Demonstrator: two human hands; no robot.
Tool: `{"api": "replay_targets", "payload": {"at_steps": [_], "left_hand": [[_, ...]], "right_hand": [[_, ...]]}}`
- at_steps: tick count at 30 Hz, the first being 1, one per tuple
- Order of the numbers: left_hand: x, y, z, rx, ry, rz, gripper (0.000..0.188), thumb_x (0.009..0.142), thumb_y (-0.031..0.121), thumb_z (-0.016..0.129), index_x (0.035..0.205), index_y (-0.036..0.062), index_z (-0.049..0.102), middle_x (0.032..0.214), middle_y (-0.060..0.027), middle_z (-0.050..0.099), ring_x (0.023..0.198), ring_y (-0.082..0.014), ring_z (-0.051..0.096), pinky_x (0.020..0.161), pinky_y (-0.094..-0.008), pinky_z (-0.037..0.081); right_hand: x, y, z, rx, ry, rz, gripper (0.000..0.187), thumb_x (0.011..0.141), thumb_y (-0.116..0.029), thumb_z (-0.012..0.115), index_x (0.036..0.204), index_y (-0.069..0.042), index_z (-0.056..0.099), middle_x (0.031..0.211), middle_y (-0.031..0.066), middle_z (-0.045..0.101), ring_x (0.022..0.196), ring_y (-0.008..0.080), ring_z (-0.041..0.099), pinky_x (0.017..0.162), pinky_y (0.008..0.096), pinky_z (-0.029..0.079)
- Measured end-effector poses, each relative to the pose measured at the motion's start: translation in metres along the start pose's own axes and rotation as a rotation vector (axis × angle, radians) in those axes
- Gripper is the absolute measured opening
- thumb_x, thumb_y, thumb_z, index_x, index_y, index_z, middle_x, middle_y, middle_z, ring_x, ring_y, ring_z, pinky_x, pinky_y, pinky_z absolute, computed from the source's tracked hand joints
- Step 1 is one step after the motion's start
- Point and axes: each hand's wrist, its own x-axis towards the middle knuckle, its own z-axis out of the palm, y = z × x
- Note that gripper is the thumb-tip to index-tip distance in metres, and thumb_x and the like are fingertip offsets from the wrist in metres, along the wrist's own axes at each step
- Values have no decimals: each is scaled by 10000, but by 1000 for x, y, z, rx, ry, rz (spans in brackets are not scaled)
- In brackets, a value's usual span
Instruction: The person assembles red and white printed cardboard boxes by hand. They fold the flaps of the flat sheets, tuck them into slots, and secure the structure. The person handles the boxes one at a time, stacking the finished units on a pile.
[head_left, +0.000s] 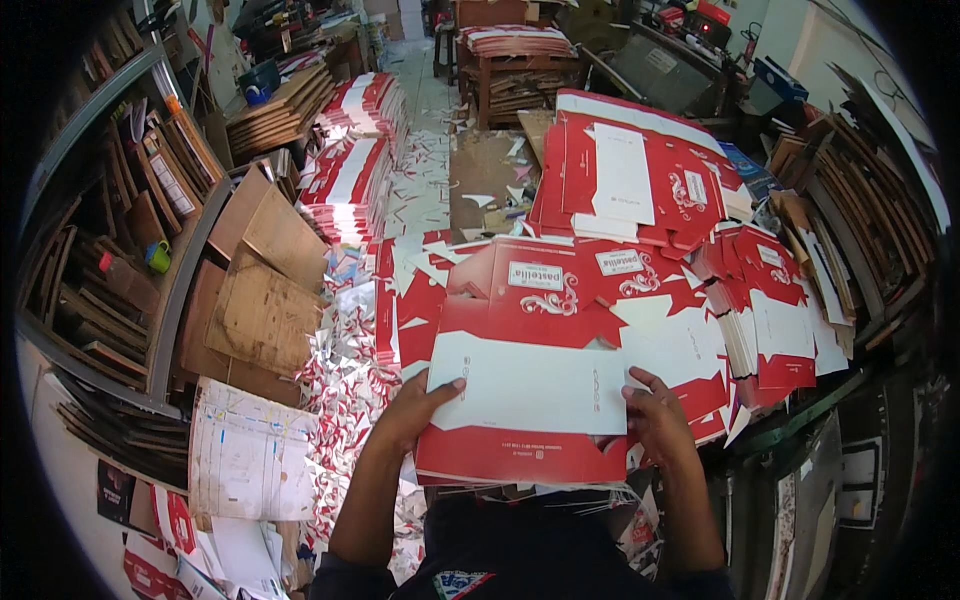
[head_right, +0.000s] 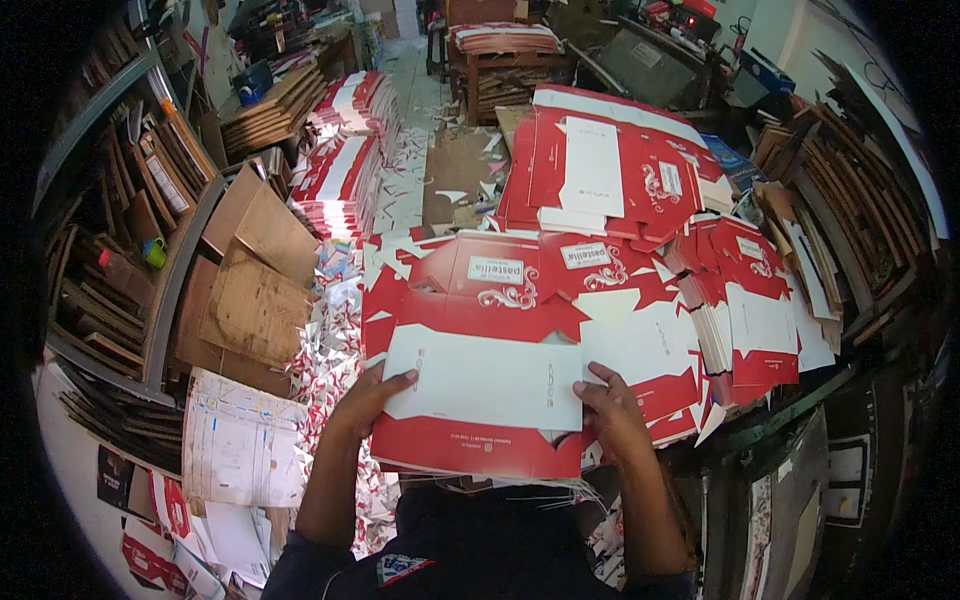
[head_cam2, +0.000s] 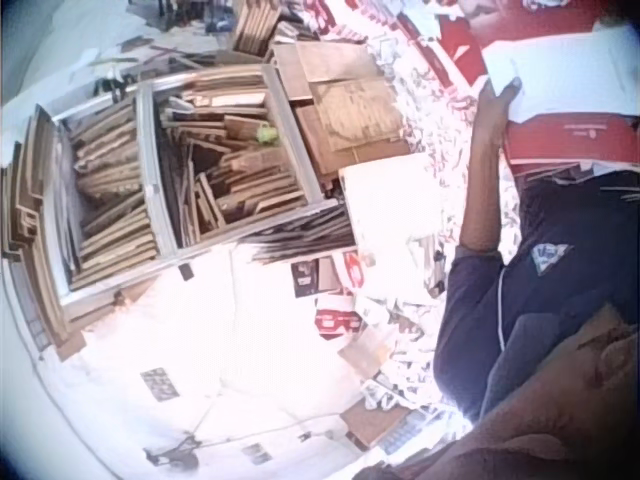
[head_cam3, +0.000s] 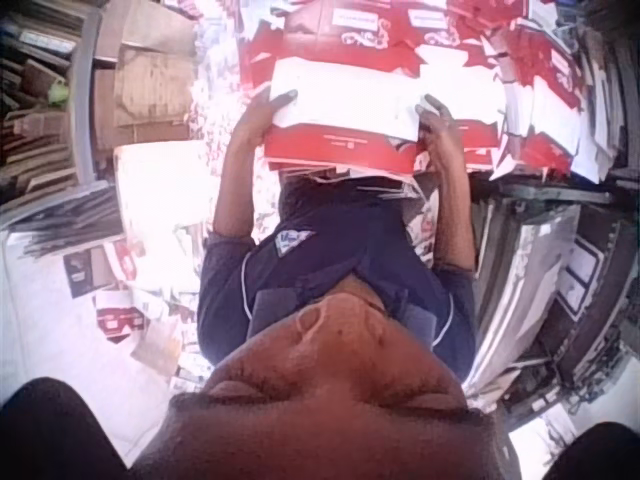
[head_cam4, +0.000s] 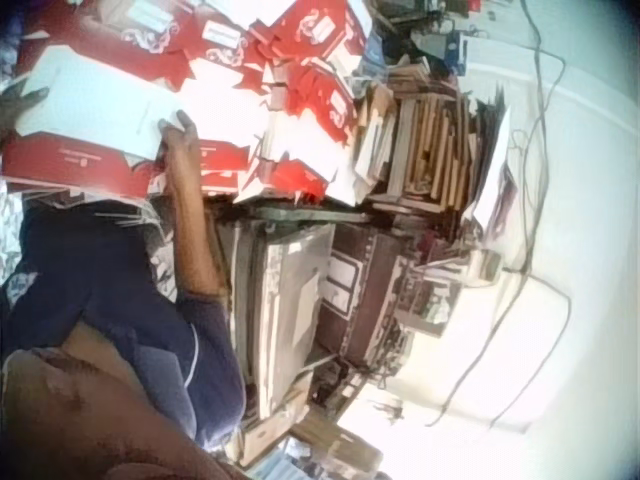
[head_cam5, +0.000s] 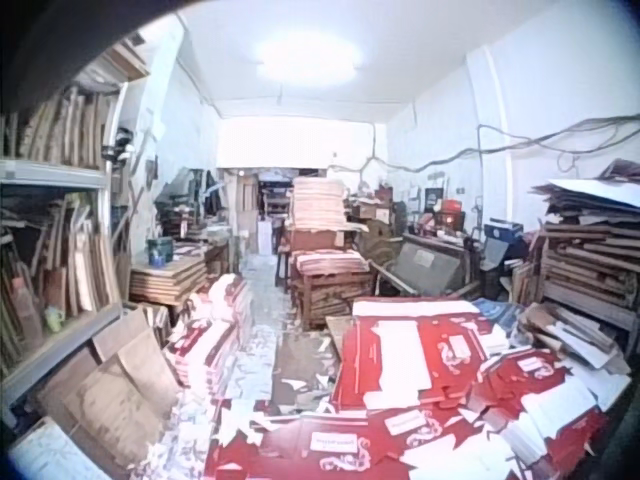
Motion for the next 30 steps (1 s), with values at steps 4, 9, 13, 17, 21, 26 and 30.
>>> {"api": "replay_targets", "payload": {"at_steps": [4, 9, 13, 17, 21, 26, 30], "left_hand": [[-21, -1, 16, -130, 7, 36, 517, 940, 216, 687, 1370, 11, 487, 1208, -104, 643, 1071, -183, 634, 917, -326, 525], [-53, 18, 32, -32, -58, 306, 537, 953, 206, 669, 1400, 2, 452, 1260, -107, 616, 1155, -179, 584, 1000, -345, 460], [-52, 29, 30, 64, -113, 490, 545, 944, 202, 683, 1397, -2, 457, 1256, -109, 618, 1172, -180, 574, 1010, -351, 448], [-36, 42, 28, 197, -85, 565, 499, 932, 204, 703, 1340, 9, 492, 1228, -115, 632, 1163, -187, 589, 986, -344, 465], [1, 8, 28, 132, -48, 662, 513, 885, 162, 762, 1308, 25, 507, 1174, -103, 658, 1139, -193, 608, 989, -359, 479], [-2, 6, 37, 197, -8, 697, 478, 872, 153, 782, 1264, 31, 537, 1122, -92, 679, 1075, -186, 639, 960, -351, 507], [5, 11, 55, -4, -1, 716, 377, 903, 173, 755, 1191, 11, 573, 1085, -82, 684, 1020, -171, 647, 910, -323, 519]], "right_hand": [[-10, -18, 7, 90, -140, 68, 559, 882, -129, 684, 1330, 83, 424, 955, 167, 654, 725, 248, 680, 557, 342, 576], [-28, -32, 6, 88, -117, -119, 500, 829, -44, 709, 1279, 66, 521, 1058, 164, 678, 867, 239, 697, 735, 377, 592], [-32, -52, 7, 44, -163, -351, 553, 804, -41, 744, 1309, 21, 527, 1115, 139, 681, 965, 227, 681, 895, 379, 543], [-19, -53, -1, -143, -119, -558, 505, 802, -56, 775, 1256, 4, 561, 1119, 109, 685, 997, 207, 667, 915, 366, 522], [19, -9, -13, -275, -80, -534, 411, 812, -159, 819, 1137, -5, 621, 1022, 82, 702, 921, 172, 668, 845, 332, 534], [30, 11, -13, -283, -41, -587, 468, 780, -243, 866, 1098, 4, 628, 997, 69, 697, 888, 166, 662, 821, 318, 528], [10, -24, -14, -430, 176, -756, 489, 756, -209, 875, 1109, -1, 609, 1043, 65, 674, 924, 155, 646, 848, 312, 516]]}}
